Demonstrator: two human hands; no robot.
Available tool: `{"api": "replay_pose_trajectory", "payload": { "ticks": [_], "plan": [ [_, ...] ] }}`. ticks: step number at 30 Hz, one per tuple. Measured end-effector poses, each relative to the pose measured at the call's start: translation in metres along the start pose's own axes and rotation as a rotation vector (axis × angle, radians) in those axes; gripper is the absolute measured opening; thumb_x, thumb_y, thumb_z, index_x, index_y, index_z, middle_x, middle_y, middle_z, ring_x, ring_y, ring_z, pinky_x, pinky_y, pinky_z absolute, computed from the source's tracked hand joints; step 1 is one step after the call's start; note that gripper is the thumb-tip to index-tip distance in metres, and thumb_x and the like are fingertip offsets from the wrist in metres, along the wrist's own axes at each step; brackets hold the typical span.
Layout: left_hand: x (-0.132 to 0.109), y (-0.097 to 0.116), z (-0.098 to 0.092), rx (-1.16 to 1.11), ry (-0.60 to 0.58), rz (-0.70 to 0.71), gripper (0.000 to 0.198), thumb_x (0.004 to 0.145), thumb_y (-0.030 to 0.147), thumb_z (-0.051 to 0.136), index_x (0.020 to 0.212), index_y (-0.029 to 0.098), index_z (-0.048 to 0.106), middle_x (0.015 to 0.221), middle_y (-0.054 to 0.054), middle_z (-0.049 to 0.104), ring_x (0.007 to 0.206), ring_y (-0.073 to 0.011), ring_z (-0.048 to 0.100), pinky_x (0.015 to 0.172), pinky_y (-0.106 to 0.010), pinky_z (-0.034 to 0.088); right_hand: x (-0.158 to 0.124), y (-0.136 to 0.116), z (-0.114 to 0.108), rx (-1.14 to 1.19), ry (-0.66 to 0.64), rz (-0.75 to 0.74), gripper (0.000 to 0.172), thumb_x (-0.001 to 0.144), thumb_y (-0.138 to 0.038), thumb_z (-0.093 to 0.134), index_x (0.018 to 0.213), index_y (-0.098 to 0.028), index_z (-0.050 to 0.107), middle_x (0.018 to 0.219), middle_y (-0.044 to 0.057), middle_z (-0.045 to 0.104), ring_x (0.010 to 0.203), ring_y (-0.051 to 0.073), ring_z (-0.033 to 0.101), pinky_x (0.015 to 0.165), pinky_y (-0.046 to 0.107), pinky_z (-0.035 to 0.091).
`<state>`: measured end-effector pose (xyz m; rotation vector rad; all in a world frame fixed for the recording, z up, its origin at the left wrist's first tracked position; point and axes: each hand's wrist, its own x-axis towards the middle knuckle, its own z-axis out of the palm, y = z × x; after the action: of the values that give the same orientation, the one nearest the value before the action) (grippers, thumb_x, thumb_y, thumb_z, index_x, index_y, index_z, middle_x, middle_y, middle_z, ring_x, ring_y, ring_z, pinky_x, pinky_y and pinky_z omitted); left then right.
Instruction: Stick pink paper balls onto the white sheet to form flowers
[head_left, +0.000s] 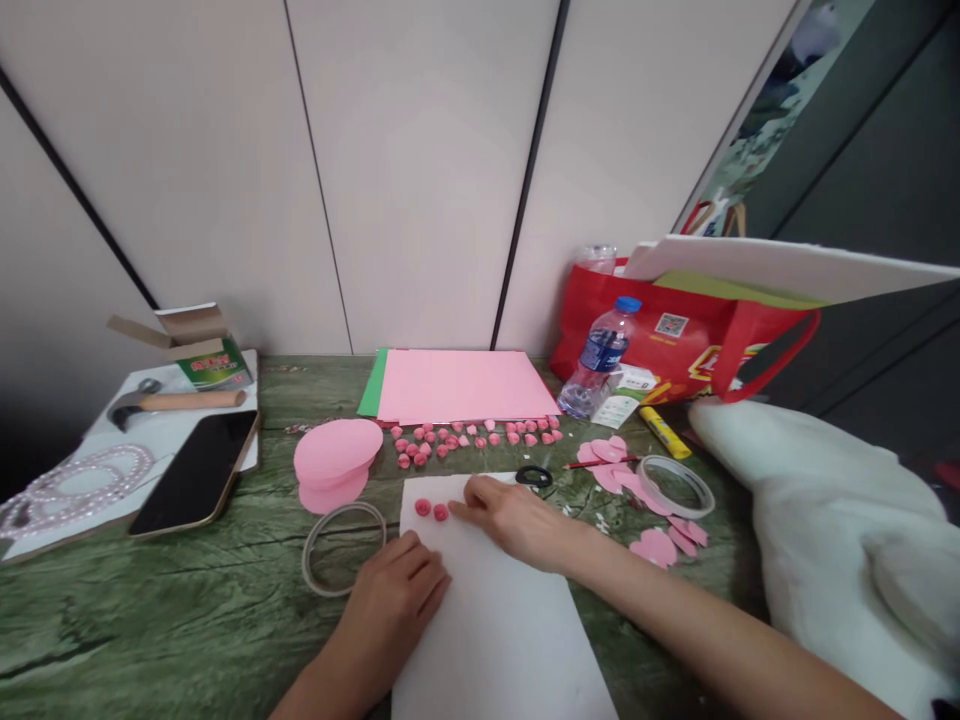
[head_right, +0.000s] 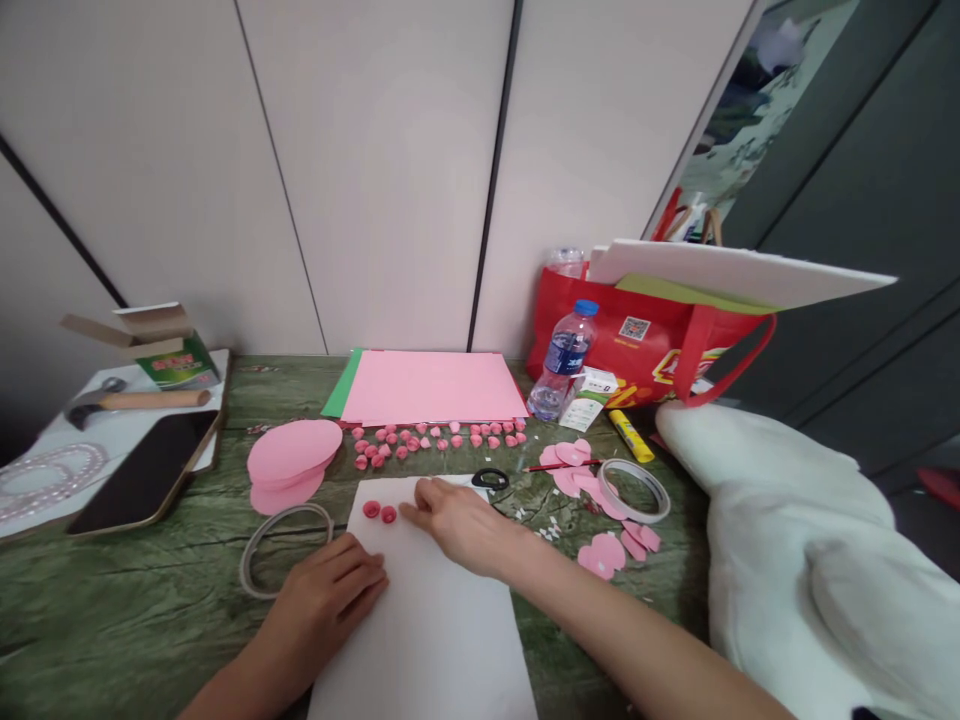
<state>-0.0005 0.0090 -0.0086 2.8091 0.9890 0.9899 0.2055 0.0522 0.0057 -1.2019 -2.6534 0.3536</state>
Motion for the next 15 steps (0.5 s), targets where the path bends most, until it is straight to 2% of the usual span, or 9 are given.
{"api": "replay_pose_trajectory", "payload": {
  "ticks": [4, 6, 11, 15],
  "plan": [
    [-0.001, 0.0, 0.001, 0.012, 0.004, 0.003, 0.026, 0.091, 0.015, 0.042, 0.073, 0.016, 0.062, 0.063, -0.002, 0.06, 0.062, -0.0149, 0.053, 0.055, -0.025, 0.047, 0.005, 0.006, -0.005, -0.122, -0.059, -0.232, 0.021, 0.092, -0.019, 0.041, 0.103, -0.018, 0.058, 0.096, 0.009, 0.057, 0.083, 0.018, 0.052, 0.065, 0.027, 0.04],
    [0.0, 0.001, 0.001, 0.011, 0.003, -0.002, 0.027, 0.091, 0.015, 0.041, 0.073, 0.016, 0.062, 0.063, -0.002, 0.059, 0.062, -0.015, 0.053, 0.055, -0.025, 0.047, 0.009, 0.011, -0.006, -0.09, -0.048, -0.266, 0.023, 0.091, -0.016, 0.041, 0.103, -0.018, 0.06, 0.1, 0.008, 0.058, 0.078, 0.015, 0.053, 0.064, 0.026, 0.04],
    [0.0, 0.002, -0.001, 0.004, 0.0, -0.019, 0.028, 0.092, 0.016, 0.04, 0.075, 0.016, 0.062, 0.062, -0.002, 0.059, 0.061, -0.0143, 0.053, 0.055, -0.024, 0.046, 0.018, 0.02, 0.003, 0.25, 0.07, -0.085, 0.021, 0.082, -0.014, 0.052, 0.1, -0.019, 0.062, 0.101, 0.005, 0.057, 0.064, 0.009, 0.052, 0.062, 0.021, 0.041],
    [0.0, 0.002, -0.001, -0.016, 0.008, -0.035, 0.028, 0.092, 0.017, 0.041, 0.074, 0.017, 0.062, 0.062, -0.002, 0.059, 0.062, -0.0143, 0.053, 0.055, -0.024, 0.047, 0.02, 0.018, 0.011, 0.308, 0.096, 0.022, 0.024, 0.075, -0.012, 0.057, 0.097, -0.019, 0.062, 0.091, 0.002, 0.056, 0.058, 0.008, 0.048, 0.058, 0.021, 0.039]
  ]
}}
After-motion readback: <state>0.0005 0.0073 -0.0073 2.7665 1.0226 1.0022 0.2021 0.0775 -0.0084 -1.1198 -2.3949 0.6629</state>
